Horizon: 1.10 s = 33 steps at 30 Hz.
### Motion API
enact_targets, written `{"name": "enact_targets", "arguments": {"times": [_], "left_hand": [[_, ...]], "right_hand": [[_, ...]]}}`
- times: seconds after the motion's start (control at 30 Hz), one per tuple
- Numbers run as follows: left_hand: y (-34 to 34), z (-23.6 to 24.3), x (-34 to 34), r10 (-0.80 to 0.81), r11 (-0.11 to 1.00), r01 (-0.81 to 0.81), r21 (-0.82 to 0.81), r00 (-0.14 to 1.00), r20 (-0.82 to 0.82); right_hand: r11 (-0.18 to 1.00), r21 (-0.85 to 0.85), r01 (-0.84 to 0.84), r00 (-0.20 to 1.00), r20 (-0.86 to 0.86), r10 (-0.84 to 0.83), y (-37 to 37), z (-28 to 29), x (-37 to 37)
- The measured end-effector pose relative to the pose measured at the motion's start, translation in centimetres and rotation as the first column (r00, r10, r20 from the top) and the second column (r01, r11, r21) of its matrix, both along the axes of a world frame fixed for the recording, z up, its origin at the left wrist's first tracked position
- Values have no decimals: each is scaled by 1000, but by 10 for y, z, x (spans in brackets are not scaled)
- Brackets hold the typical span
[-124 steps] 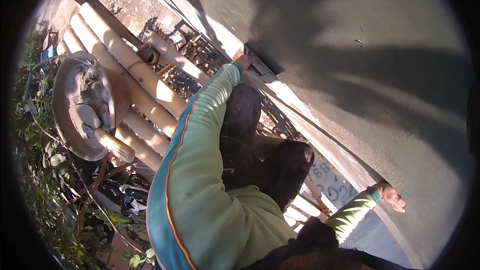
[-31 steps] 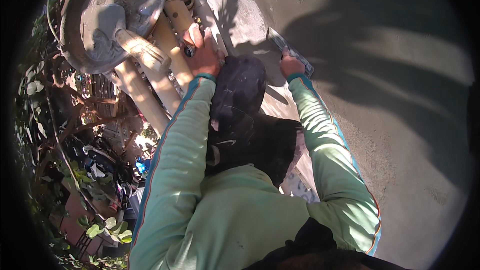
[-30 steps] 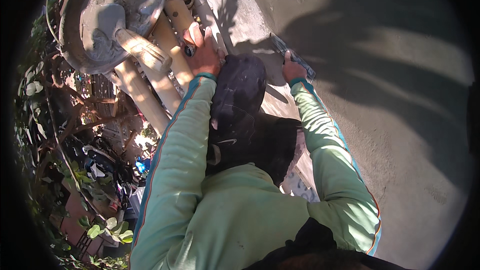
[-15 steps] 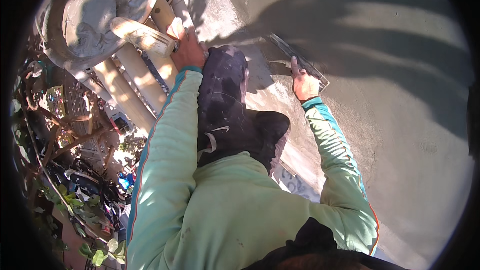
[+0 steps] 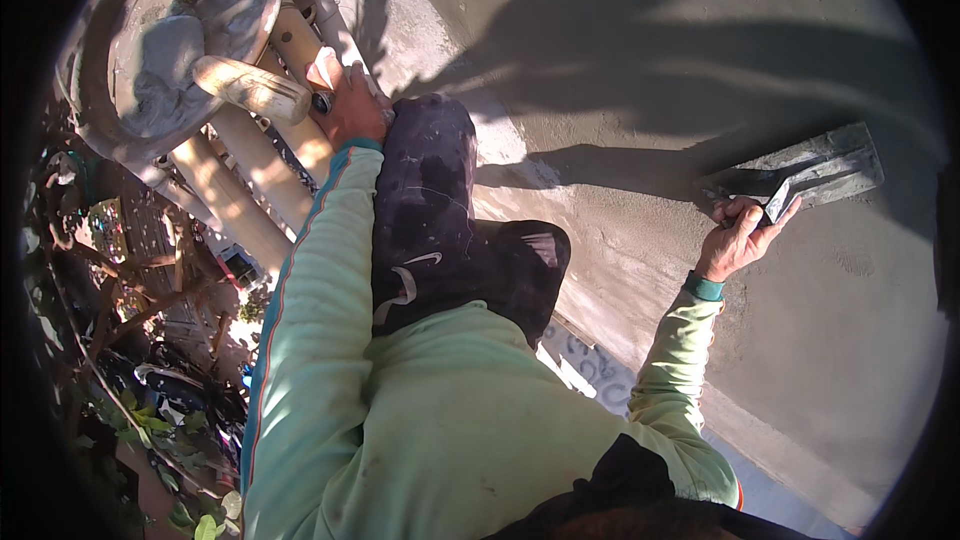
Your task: The person scoops wet cement from a metal basin using a trowel and applies it to a vertical wall. They use a flat trowel to spread and smooth the cement across the surface, repeatedly returning to the basin to gather more material.
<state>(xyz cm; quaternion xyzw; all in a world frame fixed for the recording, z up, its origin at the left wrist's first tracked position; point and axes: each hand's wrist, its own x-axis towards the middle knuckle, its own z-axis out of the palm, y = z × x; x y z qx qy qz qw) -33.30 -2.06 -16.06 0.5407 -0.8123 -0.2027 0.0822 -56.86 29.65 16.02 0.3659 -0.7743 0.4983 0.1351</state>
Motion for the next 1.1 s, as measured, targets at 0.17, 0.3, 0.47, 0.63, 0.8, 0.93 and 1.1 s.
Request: {"name": "enact_targets", "arguments": {"times": [0.17,0.3,0.47,0.63,0.8,0.93,1.1], "left_hand": [[-5,-6,6,-4,1000,5,-23,1000,23],[-6,-14,11,-13,999,10,-44,997,-70],[-7,-11,8,-9,1000,8,-10,996,-87],[-2,-23,12,29,997,-36,-63,994,-105],[-3,-32,10,22,1000,-23,-8,999,-41],[-3,-22,10,36,999,-36,-14,999,-18],[-7,-18,3,23,997,-26,-68,999,-42]], "right_hand": [[948,251,-193,952,283,119,-98,-83,-4],[769,613,-181,982,71,174,-207,-182,-32],[437,891,-119,979,33,199,-298,-285,-36],[1,989,-146,976,144,163,-294,-372,-39],[-244,960,-139,987,156,51,-223,-412,-40],[-354,931,-91,982,143,124,-141,-401,-37],[-545,837,-44,960,187,209,62,-388,-69]]}}
